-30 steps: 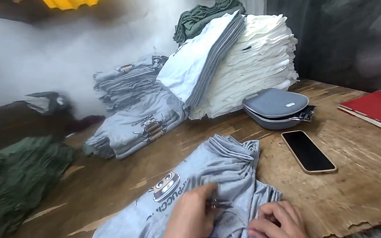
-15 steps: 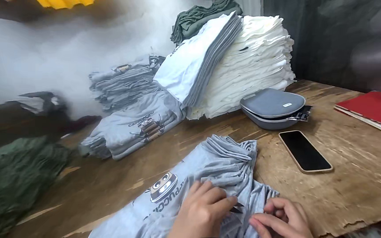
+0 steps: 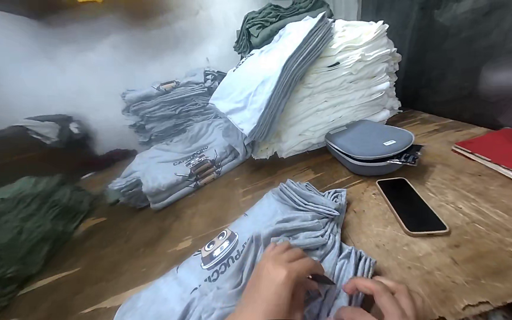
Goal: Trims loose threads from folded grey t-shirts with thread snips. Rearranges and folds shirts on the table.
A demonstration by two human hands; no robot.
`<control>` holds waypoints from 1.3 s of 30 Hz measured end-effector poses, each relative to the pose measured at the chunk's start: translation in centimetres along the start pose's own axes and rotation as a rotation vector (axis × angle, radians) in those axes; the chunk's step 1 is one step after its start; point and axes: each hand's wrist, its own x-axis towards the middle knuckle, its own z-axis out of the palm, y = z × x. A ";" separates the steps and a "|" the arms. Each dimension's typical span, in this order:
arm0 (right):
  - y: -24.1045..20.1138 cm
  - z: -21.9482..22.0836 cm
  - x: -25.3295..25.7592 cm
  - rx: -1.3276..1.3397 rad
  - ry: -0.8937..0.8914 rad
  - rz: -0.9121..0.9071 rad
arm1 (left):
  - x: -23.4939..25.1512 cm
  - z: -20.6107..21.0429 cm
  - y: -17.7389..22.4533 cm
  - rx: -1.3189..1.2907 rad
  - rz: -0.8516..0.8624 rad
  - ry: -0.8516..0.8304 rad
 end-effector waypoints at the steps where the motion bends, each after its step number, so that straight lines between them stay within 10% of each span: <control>1: -0.2 -0.1 0.1 -0.053 -0.042 0.018 | 0.0 -0.2 -0.5 -0.082 -0.058 -0.050; 8: -2.7 3.1 3.2 -0.259 -0.134 0.167 | 0.7 -0.7 -3.4 -0.432 -0.085 -0.177; 12: -1.0 2.4 3.4 0.159 -0.215 0.087 | 0.6 -0.8 -4.1 -0.508 -0.222 -0.163; 16: 1.3 1.9 2.0 0.027 -0.005 0.001 | 0.8 -0.4 -3.3 -0.471 -0.332 -0.100; 27: 0.2 1.2 0.0 0.202 0.110 -0.036 | -0.5 -0.2 -1.9 -0.009 0.105 0.135; 33: 1.0 0.7 -0.9 0.578 -0.108 -0.157 | 0.5 -0.4 -2.4 -0.167 -0.054 -0.084; 39: -0.6 0.1 -0.1 0.266 -0.400 -0.059 | 1.1 0.0 -4.5 -0.389 -0.289 0.160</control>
